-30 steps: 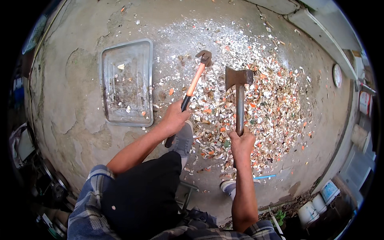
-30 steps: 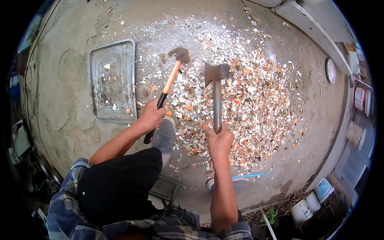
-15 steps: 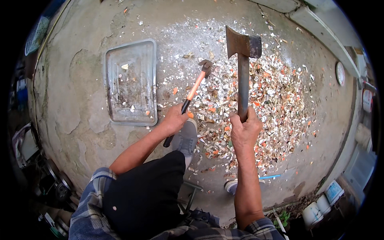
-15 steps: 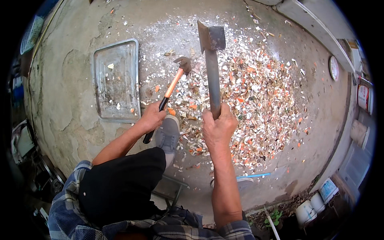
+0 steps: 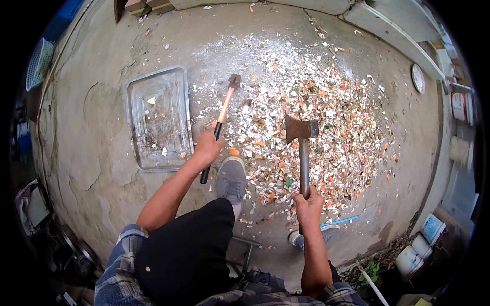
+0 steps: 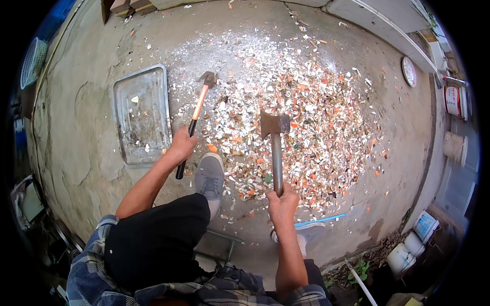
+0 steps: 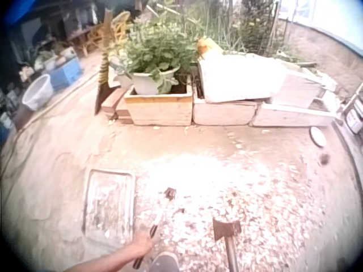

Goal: The person uses a hammer and a hatchet to repeatedly strike and crush a pile of mixed debris on a concrete floor. The debris consists of small, colorful fragments, likely ceramic or shell pieces. The person works continuously, breaking down larger chunks into smaller particles.

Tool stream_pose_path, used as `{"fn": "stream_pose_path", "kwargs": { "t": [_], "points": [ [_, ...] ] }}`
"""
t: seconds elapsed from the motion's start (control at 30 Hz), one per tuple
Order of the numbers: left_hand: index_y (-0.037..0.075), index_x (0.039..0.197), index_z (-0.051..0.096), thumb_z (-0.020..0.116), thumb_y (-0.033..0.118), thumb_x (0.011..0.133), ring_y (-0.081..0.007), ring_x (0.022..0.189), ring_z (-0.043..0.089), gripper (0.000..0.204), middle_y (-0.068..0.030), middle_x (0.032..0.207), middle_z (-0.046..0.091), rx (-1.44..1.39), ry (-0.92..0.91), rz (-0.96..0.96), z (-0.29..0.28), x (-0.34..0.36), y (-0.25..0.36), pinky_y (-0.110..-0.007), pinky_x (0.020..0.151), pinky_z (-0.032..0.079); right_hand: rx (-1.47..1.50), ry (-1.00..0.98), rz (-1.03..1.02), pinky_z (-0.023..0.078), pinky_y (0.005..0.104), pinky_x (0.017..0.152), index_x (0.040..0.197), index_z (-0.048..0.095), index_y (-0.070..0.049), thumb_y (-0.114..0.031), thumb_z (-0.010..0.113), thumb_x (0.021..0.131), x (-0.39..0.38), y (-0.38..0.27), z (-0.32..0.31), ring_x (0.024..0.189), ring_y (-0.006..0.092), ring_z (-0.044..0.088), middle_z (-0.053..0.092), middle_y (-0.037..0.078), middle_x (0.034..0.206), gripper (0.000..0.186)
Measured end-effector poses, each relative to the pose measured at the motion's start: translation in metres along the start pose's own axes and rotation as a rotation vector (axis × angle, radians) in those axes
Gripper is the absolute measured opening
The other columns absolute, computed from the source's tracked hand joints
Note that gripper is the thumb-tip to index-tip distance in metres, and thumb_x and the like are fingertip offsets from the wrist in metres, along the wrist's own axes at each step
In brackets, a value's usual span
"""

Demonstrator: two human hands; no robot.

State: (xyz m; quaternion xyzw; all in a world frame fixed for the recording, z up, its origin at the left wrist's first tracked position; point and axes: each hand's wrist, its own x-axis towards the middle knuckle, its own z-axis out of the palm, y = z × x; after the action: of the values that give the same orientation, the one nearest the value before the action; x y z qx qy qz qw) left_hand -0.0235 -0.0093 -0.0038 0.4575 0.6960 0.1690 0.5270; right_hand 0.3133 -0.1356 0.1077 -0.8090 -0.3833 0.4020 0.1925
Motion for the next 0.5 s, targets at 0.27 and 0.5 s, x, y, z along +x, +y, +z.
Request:
{"fn": "stream_pose_path", "kwargs": {
  "t": [0.27, 0.5],
  "points": [
    [0.009, 0.091, 0.049, 0.056, 0.009, 0.094, -0.0094, 0.043, 0.040, 0.008, 0.0013, 0.064, 0.045, -0.386, -0.232, -0.237, 0.034, -0.054, 0.061, -0.029, 0.037, 0.034, 0.044, -0.041, 0.090, 0.041, 0.0315, 0.053, 0.084, 0.062, 0.003, -0.007, 0.073, 0.077, -0.079, 0.062, -0.022, 0.057, 0.0110, 0.049, 0.055, 0.002, 0.064, 0.015],
    [0.009, 0.085, 0.048, 0.060, 0.008, 0.093, -0.0099, 0.042, 0.041, 0.014, 0.0019, 0.061, 0.045, -0.281, -0.125, -0.179, -0.011, -0.076, 0.099, -0.031, 0.036, 0.035, 0.189, -0.142, 0.401, 0.049, 0.0412, 0.060, 0.077, 0.062, 0.004, -0.013, 0.075, 0.076, -0.162, 0.101, -0.033, 0.061, 0.0206, 0.059, 0.060, 0.012, 0.064, 0.022]
  ]
}}
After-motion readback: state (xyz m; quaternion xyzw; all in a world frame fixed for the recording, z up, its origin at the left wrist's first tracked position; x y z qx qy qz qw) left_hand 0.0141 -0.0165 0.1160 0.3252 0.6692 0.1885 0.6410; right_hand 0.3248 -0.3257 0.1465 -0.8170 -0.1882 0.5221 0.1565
